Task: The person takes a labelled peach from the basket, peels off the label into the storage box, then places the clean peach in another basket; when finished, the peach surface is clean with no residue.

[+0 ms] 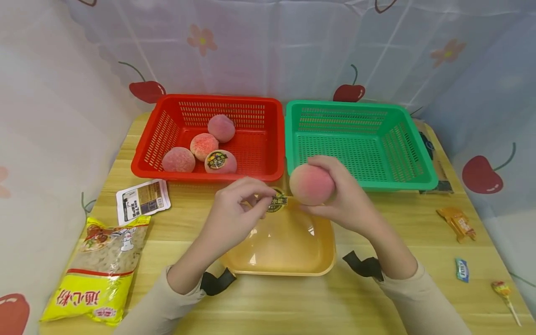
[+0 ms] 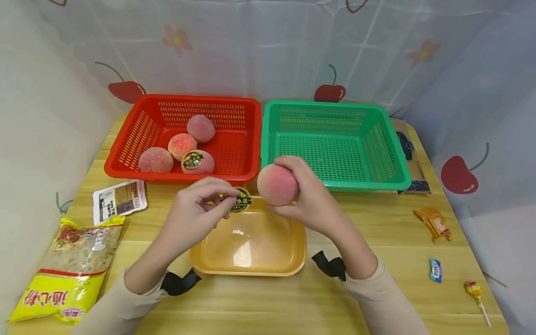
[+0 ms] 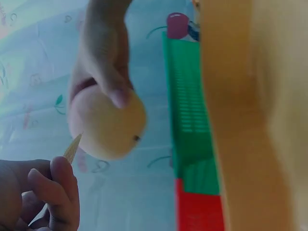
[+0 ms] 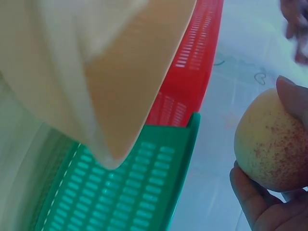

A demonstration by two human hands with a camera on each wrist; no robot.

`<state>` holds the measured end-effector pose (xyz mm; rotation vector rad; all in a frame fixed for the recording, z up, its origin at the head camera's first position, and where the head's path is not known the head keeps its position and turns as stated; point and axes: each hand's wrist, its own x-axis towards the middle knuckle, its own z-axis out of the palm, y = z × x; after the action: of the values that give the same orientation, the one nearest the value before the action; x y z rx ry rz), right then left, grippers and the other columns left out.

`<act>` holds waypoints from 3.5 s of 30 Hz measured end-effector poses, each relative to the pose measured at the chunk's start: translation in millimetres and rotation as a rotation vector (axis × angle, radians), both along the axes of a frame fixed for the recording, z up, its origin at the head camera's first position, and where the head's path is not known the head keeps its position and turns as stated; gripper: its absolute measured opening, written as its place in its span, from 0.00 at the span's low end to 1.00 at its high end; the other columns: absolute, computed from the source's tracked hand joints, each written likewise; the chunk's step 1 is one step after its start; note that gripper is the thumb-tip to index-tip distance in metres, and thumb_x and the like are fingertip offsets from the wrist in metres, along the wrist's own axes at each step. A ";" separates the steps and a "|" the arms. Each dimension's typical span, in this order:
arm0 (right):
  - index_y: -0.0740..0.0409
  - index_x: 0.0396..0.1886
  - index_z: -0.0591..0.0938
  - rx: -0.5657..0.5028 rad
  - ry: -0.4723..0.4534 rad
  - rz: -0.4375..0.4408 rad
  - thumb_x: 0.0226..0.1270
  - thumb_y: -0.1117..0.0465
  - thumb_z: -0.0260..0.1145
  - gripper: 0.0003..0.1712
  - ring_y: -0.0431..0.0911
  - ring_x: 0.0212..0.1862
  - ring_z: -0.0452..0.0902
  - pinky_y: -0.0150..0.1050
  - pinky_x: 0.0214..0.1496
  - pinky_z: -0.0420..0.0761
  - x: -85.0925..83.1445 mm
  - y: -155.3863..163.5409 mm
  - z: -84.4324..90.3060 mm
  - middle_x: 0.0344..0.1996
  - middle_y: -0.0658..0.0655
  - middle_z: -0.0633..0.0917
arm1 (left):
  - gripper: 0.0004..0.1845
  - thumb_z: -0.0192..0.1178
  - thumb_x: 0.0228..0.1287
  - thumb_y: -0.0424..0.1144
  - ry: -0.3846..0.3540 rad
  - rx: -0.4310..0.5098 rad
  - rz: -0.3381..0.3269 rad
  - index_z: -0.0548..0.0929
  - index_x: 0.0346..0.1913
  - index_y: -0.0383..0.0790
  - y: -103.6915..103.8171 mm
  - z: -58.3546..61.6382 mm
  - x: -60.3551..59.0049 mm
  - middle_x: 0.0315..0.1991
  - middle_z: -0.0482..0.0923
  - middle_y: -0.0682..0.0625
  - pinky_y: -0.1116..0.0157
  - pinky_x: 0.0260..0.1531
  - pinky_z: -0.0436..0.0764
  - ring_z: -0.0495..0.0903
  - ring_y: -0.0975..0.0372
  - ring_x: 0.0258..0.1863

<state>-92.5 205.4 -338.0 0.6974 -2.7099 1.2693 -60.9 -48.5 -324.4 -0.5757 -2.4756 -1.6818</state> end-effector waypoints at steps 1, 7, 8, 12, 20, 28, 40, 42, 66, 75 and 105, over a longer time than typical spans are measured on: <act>0.54 0.67 0.70 -0.006 -0.005 -0.008 0.42 0.61 0.85 0.50 0.51 0.62 0.71 0.57 0.59 0.79 0.9 2.2 -0.7 0.64 0.54 0.72 | 0.06 0.67 0.62 0.31 -0.036 -0.013 0.000 0.89 0.39 0.44 -2.8 -4.6 0.6 0.39 0.85 0.55 0.68 0.27 0.83 0.81 0.68 0.23; 0.51 0.67 0.70 -0.034 -0.029 -0.043 0.40 0.61 0.86 0.51 0.52 0.63 0.71 0.59 0.59 0.79 6.2 12.2 -4.2 0.64 0.54 0.73 | 0.07 0.67 0.61 0.32 -0.275 -0.121 -0.049 0.90 0.40 0.47 -13.8 -44.1 3.3 0.40 0.85 0.54 0.69 0.17 0.75 0.79 0.65 0.21; 0.50 0.67 0.70 -0.040 -0.034 -0.051 0.40 0.60 0.86 0.51 0.52 0.63 0.72 0.59 0.58 0.79 7.0 13.5 -4.8 0.64 0.54 0.73 | 0.07 0.67 0.61 0.32 -0.303 -0.146 -0.070 0.90 0.40 0.47 -13.7 -50.3 3.4 0.40 0.85 0.54 0.69 0.16 0.74 0.78 0.65 0.20; 0.50 0.67 0.70 -0.067 -0.048 -0.074 0.40 0.61 0.86 0.52 0.52 0.63 0.72 0.58 0.58 0.79 9.5 18.3 -7.8 0.65 0.54 0.72 | 0.06 0.66 0.62 0.33 -0.289 -0.260 -0.166 0.90 0.39 0.46 -7.7 -68.7 3.4 0.39 0.85 0.55 0.71 0.19 0.74 0.74 0.68 0.19; 0.51 0.68 0.69 -0.085 -0.074 -0.092 0.41 0.62 0.85 0.52 0.52 0.63 0.72 0.59 0.58 0.78 11.6 23.0 -12.2 0.65 0.54 0.72 | 0.07 0.65 0.62 0.34 -0.147 -0.518 -0.222 0.90 0.38 0.50 6.8 -89.1 2.7 0.39 0.86 0.60 0.67 0.37 0.80 0.81 0.67 0.33; 0.54 0.67 0.70 -0.102 -0.062 -0.092 0.40 0.63 0.85 0.52 0.52 0.62 0.72 0.58 0.57 0.79 11.3 24.3 -16.7 0.65 0.55 0.73 | 0.09 0.65 0.60 0.29 0.081 -0.665 -0.185 0.90 0.34 0.48 11.6 -98.0 5.3 0.34 0.85 0.56 0.65 0.39 0.80 0.79 0.61 0.35; 0.51 0.68 0.69 -0.106 -0.081 -0.118 0.39 0.62 0.86 0.53 0.47 0.61 0.73 0.40 0.55 0.81 11.2 28.0 -21.4 0.65 0.50 0.73 | 0.13 0.67 0.54 0.27 0.183 -0.784 -0.084 0.88 0.37 0.50 12.5 -101.4 10.1 0.39 0.84 0.56 0.63 0.34 0.82 0.82 0.59 0.37; 0.52 0.68 0.69 -0.106 -0.079 -0.125 0.38 0.63 0.86 0.53 0.46 0.61 0.73 0.32 0.54 0.80 11.2 29.9 -21.8 0.65 0.49 0.72 | 0.12 0.68 0.54 0.29 0.204 -0.792 -0.061 0.88 0.38 0.50 12.0 -98.8 11.1 0.39 0.84 0.56 0.63 0.34 0.82 0.81 0.58 0.35; 0.45 0.71 0.68 -0.055 -0.064 -0.296 0.41 0.62 0.85 0.55 0.35 0.56 0.71 0.18 0.49 0.74 3.5 78.3 -13.4 0.65 0.49 0.71 | 0.41 0.66 0.63 0.51 0.100 -0.634 -0.046 0.64 0.75 0.41 19.1 -3.6 -34.1 0.75 0.62 0.46 0.52 0.74 0.63 0.62 0.52 0.75; 0.42 0.75 0.62 -0.015 -0.121 -0.361 0.48 0.58 0.82 0.55 0.39 0.57 0.71 0.17 0.45 0.74 -27.5 109.0 -17.5 0.69 0.53 0.68 | 0.58 0.68 0.56 0.64 -0.067 -0.699 -0.132 0.48 0.80 0.43 37.5 -22.4 -81.9 0.82 0.41 0.50 0.51 0.78 0.50 0.40 0.54 0.81; 0.63 0.79 0.49 0.231 -0.321 -0.562 0.60 0.57 0.72 0.55 0.74 0.66 0.59 0.70 0.65 0.65 -149.2 138.5 -50.4 0.70 0.79 0.55 | 0.59 0.56 0.58 0.74 -0.019 -0.803 -0.160 0.46 0.80 0.40 63.0 -51.1 -110.0 0.82 0.40 0.48 0.58 0.79 0.46 0.36 0.56 0.82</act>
<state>-241.7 343.8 -388.3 -0.2869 -3.0023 1.0011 -170.9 14.4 -375.5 -0.8265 -3.1336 -0.6436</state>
